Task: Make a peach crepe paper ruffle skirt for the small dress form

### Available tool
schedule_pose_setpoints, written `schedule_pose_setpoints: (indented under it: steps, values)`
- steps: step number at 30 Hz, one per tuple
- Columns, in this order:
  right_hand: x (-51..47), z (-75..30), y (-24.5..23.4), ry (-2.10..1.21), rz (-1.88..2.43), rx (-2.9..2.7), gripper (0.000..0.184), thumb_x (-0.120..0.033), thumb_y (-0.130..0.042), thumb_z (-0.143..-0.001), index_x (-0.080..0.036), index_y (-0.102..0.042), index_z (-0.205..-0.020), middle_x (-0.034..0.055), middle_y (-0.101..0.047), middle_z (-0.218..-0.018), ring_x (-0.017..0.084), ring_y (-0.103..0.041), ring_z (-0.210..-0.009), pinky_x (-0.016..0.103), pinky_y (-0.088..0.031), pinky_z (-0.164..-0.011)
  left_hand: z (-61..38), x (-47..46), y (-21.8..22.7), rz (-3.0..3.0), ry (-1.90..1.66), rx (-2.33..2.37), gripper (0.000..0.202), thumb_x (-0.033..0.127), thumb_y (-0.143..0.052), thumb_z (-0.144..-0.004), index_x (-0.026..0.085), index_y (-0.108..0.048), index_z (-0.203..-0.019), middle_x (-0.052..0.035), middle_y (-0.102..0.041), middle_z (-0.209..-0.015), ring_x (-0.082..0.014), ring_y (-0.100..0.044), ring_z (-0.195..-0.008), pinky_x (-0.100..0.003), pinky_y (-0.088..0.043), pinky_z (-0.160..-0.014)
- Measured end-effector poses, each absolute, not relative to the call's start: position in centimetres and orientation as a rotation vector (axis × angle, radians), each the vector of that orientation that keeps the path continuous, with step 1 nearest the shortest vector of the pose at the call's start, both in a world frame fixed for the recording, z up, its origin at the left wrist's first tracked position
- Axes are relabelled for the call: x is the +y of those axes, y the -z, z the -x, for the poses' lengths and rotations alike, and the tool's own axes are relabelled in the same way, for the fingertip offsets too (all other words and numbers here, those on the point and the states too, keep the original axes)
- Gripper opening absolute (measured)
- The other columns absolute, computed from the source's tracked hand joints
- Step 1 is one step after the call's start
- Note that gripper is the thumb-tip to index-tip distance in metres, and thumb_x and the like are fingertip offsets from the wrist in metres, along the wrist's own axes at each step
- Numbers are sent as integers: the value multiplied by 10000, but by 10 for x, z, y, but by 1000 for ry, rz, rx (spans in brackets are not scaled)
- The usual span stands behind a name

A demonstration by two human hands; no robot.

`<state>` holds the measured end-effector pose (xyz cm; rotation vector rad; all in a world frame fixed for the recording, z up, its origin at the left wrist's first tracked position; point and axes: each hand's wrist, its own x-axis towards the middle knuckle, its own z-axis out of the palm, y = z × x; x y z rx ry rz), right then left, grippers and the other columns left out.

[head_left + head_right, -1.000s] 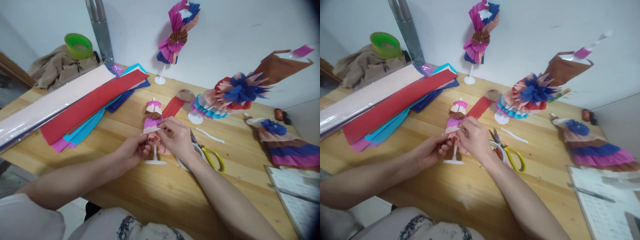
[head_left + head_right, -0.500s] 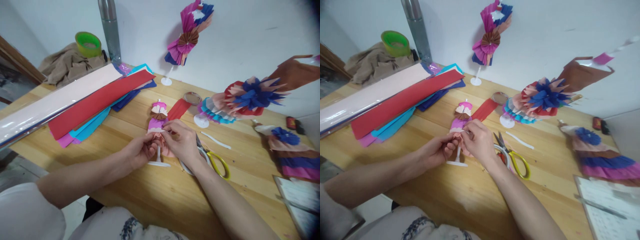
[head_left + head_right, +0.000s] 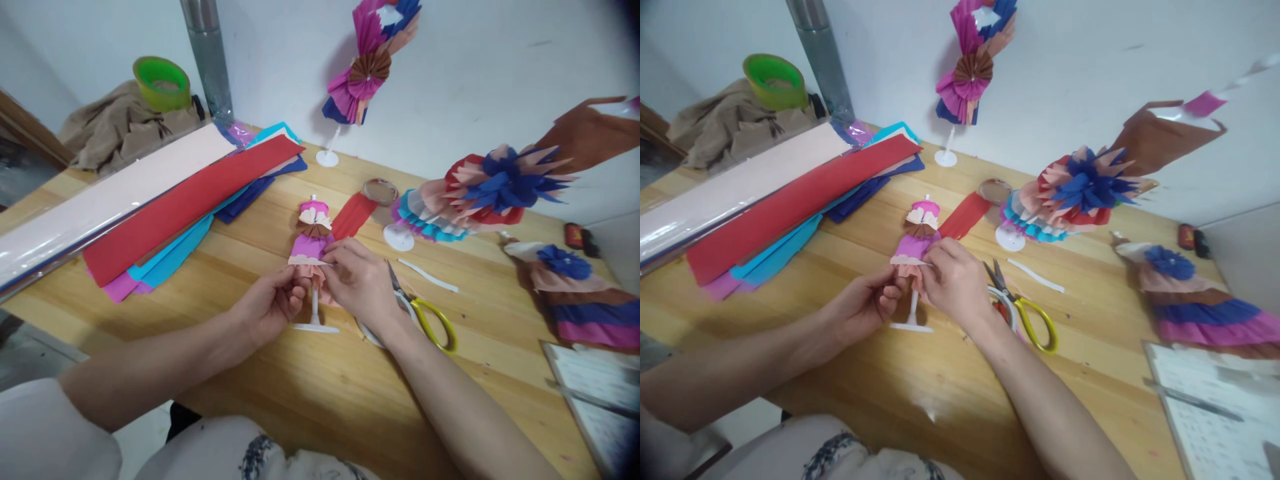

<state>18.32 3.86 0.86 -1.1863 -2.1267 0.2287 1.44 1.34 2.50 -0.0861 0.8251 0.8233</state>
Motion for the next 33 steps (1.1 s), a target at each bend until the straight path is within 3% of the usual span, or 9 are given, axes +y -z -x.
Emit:
schedule_pose_setpoints:
  steps: [10, 16, 21, 26, 33]
  values:
    - [37, -186, -21, 30, 1105, -2428, 160, -164, -535, -847, -177, -655, -744, 98, -693, -834, 226, -624, -741, 352, -483, -643, -14, 9, -26, 42, -856, 852, 335, 123, -367, -994, 77, -585, -744, -20, -588, -622, -28, -535, -429, -87, -471, -400]
    - [35, -188, -22, -54, 1116, -2366, 114, -131, -543, -760, -192, -638, -779, 96, -685, -843, 246, -629, -791, 373, -491, -680, -15, 9, -26, 66, -861, 861, 330, 105, -381, -987, 74, -593, -736, -37, -627, -644, -38, -571, -453, -98, -502, -432]
    - [33, -185, -29, -218, 1029, -2257, 234, -164, -541, -774, -188, -634, -988, 122, -678, -988, 282, -615, -937, 435, -509, -800, -15, 10, -28, 102, -847, 875, 335, 100, -375, -981, 63, -607, -742, -45, -628, -615, -52, -579, -455, -106, -509, -439]
    - [33, -179, -27, -458, 907, -2339, 477, -196, -519, -818, -172, -498, -1294, 148, -612, -1244, 304, -499, -1243, 514, -452, -988, -16, 9, -28, 115, -848, 856, 325, 103, -370, -963, 43, -625, -772, -63, -640, -627, -66, -588, -449, -128, -512, -439]
    - [33, -181, -19, -453, 894, -2325, 544, -192, -523, -854, -183, -393, -1383, 170, -597, -1275, 306, -509, -1245, 549, -445, -993, -15, 9, -28, 139, -855, 826, 321, 114, -382, -959, 46, -624, -760, -53, -624, -589, -75, -592, -446, -135, -509, -434]
